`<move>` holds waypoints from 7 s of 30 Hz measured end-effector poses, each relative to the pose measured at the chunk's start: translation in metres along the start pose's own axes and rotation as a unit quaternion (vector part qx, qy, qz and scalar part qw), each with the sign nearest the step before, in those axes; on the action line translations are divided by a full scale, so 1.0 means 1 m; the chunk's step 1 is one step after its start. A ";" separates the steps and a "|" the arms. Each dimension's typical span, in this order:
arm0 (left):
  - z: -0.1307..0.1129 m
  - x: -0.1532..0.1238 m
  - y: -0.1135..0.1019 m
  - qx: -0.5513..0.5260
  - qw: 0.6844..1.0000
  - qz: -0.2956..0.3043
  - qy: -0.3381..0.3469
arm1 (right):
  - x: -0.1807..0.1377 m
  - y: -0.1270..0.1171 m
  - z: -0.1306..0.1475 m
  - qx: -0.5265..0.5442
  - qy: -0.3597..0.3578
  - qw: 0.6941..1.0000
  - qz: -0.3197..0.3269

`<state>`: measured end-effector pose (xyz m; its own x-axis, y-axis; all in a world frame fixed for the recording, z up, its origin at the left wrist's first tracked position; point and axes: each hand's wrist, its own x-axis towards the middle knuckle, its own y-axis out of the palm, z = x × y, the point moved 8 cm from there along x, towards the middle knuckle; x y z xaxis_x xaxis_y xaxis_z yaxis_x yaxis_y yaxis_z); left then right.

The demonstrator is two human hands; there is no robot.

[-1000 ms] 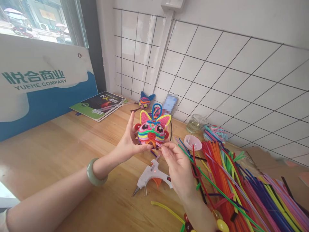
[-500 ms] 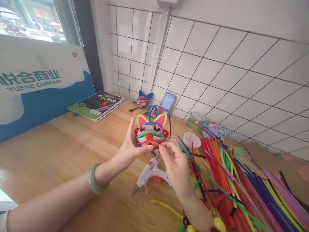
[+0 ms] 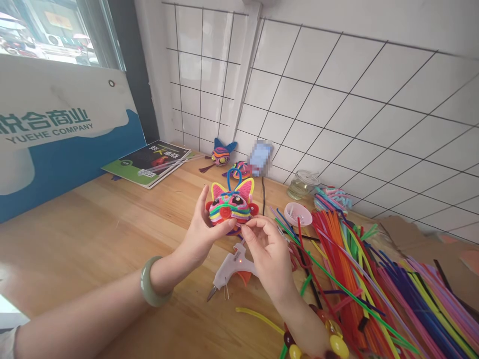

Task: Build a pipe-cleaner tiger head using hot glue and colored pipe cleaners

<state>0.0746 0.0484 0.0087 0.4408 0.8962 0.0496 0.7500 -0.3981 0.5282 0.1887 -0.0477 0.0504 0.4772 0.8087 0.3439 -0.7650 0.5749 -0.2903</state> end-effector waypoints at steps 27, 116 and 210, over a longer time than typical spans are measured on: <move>0.003 -0.004 0.006 -0.007 0.997 0.021 -0.070 | 0.000 -0.005 0.000 -0.014 0.032 0.999 0.015; -0.023 0.013 -0.010 0.172 0.977 0.015 0.126 | 0.010 -0.014 -0.008 -0.088 0.044 0.991 0.086; -0.039 0.015 -0.009 0.061 0.994 0.042 0.082 | -0.016 -0.027 0.065 -0.285 -0.331 0.897 -0.061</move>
<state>0.0554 0.0734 0.0373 0.4252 0.8748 0.2323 0.7724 -0.4845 0.4107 0.1737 -0.0848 0.1109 0.0365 0.5921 0.8051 -0.2888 0.7775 -0.5587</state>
